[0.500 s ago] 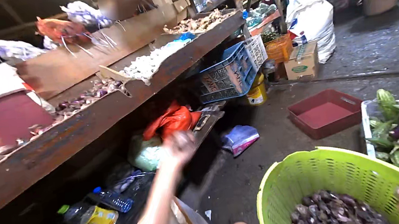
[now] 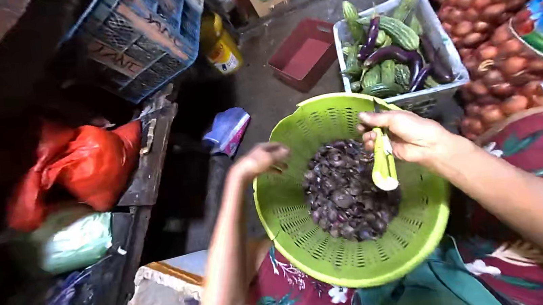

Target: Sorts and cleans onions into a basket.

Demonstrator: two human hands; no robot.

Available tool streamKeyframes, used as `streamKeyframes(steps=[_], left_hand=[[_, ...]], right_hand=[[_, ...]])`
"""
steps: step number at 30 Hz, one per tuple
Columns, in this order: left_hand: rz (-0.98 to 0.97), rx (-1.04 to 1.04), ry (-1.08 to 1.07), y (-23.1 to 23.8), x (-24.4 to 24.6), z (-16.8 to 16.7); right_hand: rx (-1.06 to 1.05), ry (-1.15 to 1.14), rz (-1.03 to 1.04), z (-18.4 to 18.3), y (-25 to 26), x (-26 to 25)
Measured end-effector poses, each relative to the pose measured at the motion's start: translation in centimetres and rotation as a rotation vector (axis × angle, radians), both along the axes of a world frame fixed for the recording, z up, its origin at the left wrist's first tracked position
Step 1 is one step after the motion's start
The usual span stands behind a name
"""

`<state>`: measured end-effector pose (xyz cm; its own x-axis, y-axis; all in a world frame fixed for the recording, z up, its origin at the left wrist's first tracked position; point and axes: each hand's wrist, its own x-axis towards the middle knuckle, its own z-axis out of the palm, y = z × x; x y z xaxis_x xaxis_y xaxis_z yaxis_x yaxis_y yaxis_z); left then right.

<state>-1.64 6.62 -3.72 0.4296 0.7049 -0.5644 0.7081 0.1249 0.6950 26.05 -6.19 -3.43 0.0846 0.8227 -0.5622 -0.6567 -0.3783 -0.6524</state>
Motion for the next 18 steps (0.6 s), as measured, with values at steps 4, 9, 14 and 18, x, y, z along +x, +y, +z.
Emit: streamKeyframes(steps=[4,9,14,18], left_hand=[[-0.339,-0.111,0.592,-3.0,6.9,-14.7],[-0.074,-0.334,0.598,-10.8,7.9,-19.3],[0.545,-0.406,0.140,-13.2,9.7,-14.4],[-0.076,0.142,0.582,-11.2,12.9,-16.8]], right_hand=[[0.051,-0.075,0.009,1.2,-1.2,0.5],[0.136,-0.158,0.066,1.4,-2.4,0.8],[0.177,-0.194,0.152,1.2,-2.4,0.5],[0.241,-0.230,0.107,2.1,-2.3,0.9]])
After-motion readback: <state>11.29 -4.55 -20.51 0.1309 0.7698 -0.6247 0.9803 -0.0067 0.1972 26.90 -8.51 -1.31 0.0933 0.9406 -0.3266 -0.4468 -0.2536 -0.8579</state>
